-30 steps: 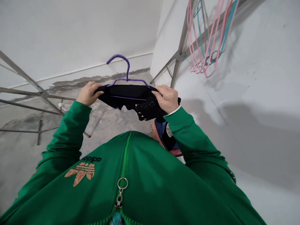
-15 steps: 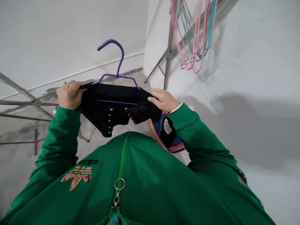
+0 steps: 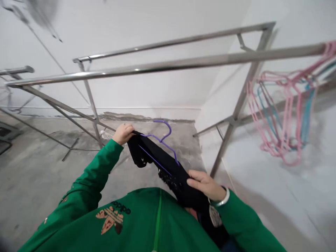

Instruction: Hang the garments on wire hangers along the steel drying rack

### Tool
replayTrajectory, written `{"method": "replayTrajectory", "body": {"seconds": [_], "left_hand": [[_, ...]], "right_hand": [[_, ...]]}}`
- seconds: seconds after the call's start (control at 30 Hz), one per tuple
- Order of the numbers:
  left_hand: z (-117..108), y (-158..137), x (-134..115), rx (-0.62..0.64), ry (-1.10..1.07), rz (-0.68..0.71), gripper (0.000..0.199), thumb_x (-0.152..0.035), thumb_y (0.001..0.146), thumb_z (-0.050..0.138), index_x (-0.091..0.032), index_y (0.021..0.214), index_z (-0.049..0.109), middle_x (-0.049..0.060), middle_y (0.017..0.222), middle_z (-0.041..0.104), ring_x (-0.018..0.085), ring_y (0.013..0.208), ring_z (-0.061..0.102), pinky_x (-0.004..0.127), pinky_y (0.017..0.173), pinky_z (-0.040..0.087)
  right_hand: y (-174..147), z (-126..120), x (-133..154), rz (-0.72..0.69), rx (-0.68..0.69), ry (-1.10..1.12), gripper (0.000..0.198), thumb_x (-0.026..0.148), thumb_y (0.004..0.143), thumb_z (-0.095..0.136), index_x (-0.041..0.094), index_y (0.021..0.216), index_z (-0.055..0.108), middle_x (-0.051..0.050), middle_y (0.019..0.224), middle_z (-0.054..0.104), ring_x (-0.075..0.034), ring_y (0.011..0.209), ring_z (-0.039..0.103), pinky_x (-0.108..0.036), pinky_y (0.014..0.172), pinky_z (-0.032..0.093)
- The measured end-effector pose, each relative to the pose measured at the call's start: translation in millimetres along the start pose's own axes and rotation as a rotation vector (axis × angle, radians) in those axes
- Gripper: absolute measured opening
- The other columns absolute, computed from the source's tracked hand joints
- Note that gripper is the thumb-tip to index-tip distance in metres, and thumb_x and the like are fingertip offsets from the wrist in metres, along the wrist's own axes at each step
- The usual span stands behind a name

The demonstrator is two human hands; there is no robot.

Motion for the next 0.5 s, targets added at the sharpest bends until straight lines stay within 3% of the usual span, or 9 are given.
{"method": "replayTrajectory", "body": {"seconds": [0.1, 0.23, 0.37, 0.5], "left_hand": [[-6, -16, 7, -0.061, 0.026, -0.09, 0.022, -0.034, 0.091, 0.05, -0.017, 0.089, 0.063, 0.01, 0.091, 0.065, 0.023, 0.09, 0.059, 0.035, 0.079, 0.044], [-23, -54, 22, -0.224, 0.072, -0.274, 0.032, -0.04, 0.09, 0.054, -0.017, 0.11, 0.06, 0.014, 0.115, 0.062, 0.027, 0.111, 0.055, 0.042, 0.094, 0.043], [-30, -119, 27, -0.361, 0.081, -0.494, 0.03, -0.035, 0.092, 0.048, -0.016, 0.114, 0.057, 0.016, 0.12, 0.059, 0.026, 0.115, 0.056, 0.04, 0.095, 0.046], [-18, -200, 6, -0.378, 0.019, -0.667, 0.021, -0.029, 0.093, 0.045, -0.017, 0.104, 0.058, 0.013, 0.11, 0.062, 0.022, 0.103, 0.062, 0.034, 0.085, 0.051]], "right_hand": [[13, 13, 6, 0.05, 0.046, 0.219, 0.038, 0.053, 0.079, 0.066, 0.015, 0.083, 0.069, -0.004, 0.072, 0.063, -0.013, 0.063, 0.056, -0.024, 0.059, 0.045], [50, 32, 36, -0.051, 0.042, 0.259, 0.032, 0.048, 0.079, 0.067, 0.017, 0.085, 0.07, -0.004, 0.072, 0.064, -0.014, 0.066, 0.057, -0.026, 0.063, 0.047], [109, 66, 67, -0.196, 0.126, 0.125, 0.036, 0.051, 0.08, 0.064, 0.016, 0.087, 0.069, -0.007, 0.078, 0.067, -0.018, 0.072, 0.061, -0.03, 0.07, 0.05], [176, 117, 92, -0.36, 0.159, 0.012, 0.039, 0.053, 0.082, 0.058, 0.015, 0.084, 0.067, -0.007, 0.08, 0.067, -0.019, 0.075, 0.061, -0.03, 0.07, 0.049]]}}
Point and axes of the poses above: each hand's wrist, its own y-axis towards the middle knuckle, its own z-axis out of the palm, x = y × z, the point moved 2 cm from there along y, towards the middle knuckle
